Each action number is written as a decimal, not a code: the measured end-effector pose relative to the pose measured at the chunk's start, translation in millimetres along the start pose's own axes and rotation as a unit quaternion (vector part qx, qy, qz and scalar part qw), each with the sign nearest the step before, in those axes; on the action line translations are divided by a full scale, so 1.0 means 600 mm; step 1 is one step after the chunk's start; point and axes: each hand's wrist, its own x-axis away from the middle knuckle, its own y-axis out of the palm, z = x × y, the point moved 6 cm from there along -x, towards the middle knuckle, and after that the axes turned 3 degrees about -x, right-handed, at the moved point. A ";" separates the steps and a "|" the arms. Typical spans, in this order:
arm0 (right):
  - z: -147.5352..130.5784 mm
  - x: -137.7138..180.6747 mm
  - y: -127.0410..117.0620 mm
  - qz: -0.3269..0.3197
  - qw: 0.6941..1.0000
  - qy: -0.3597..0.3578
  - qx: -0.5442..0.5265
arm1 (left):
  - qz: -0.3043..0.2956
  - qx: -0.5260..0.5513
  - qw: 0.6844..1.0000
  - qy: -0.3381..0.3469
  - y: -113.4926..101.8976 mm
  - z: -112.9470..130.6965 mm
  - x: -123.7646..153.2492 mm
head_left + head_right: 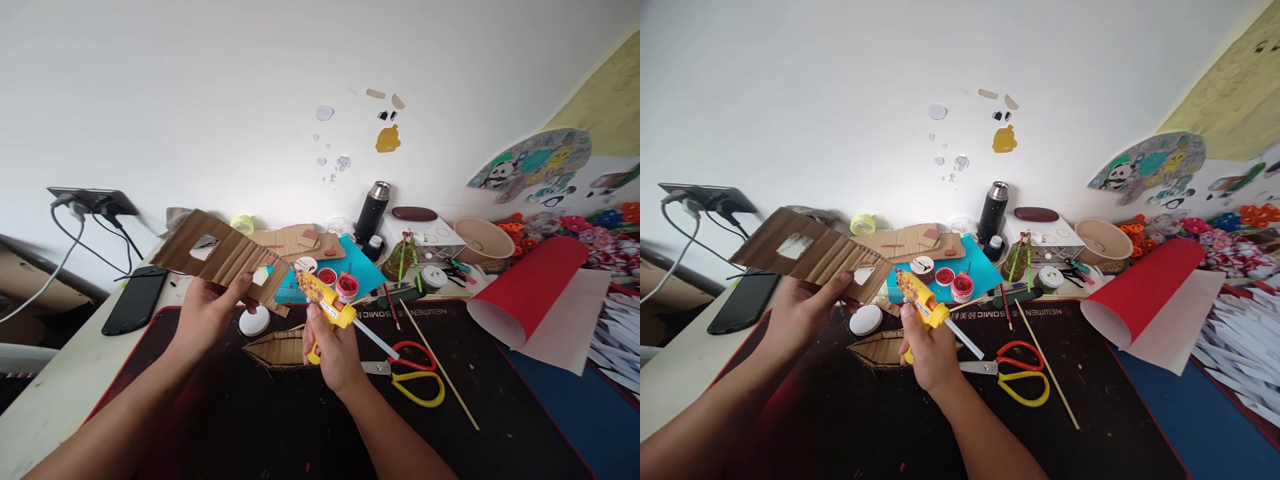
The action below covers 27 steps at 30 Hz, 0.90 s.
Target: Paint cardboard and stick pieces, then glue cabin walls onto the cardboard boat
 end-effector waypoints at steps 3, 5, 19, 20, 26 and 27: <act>0.000 0.001 0.000 -0.004 1.000 0.002 0.006 | -0.003 0.006 1.000 0.000 0.000 -0.003 0.000; -0.001 0.001 0.000 -0.004 1.000 0.003 0.008 | -0.004 0.007 1.000 -0.001 -0.001 -0.004 -0.001; -0.003 -0.001 0.013 -0.092 0.994 0.004 -0.059 | 0.009 -0.019 1.000 0.001 -0.007 0.000 -0.005; -0.003 0.000 0.013 -0.095 0.994 0.001 -0.045 | 0.010 -0.019 1.000 0.003 -0.007 0.000 -0.005; 0.001 0.003 0.008 -0.097 0.995 0.010 -0.030 | 0.007 0.011 1.000 0.002 -0.001 0.002 -0.006; 0.001 0.002 0.007 -0.089 0.995 0.011 -0.037 | 0.010 0.031 0.999 -0.005 -0.001 0.002 -0.008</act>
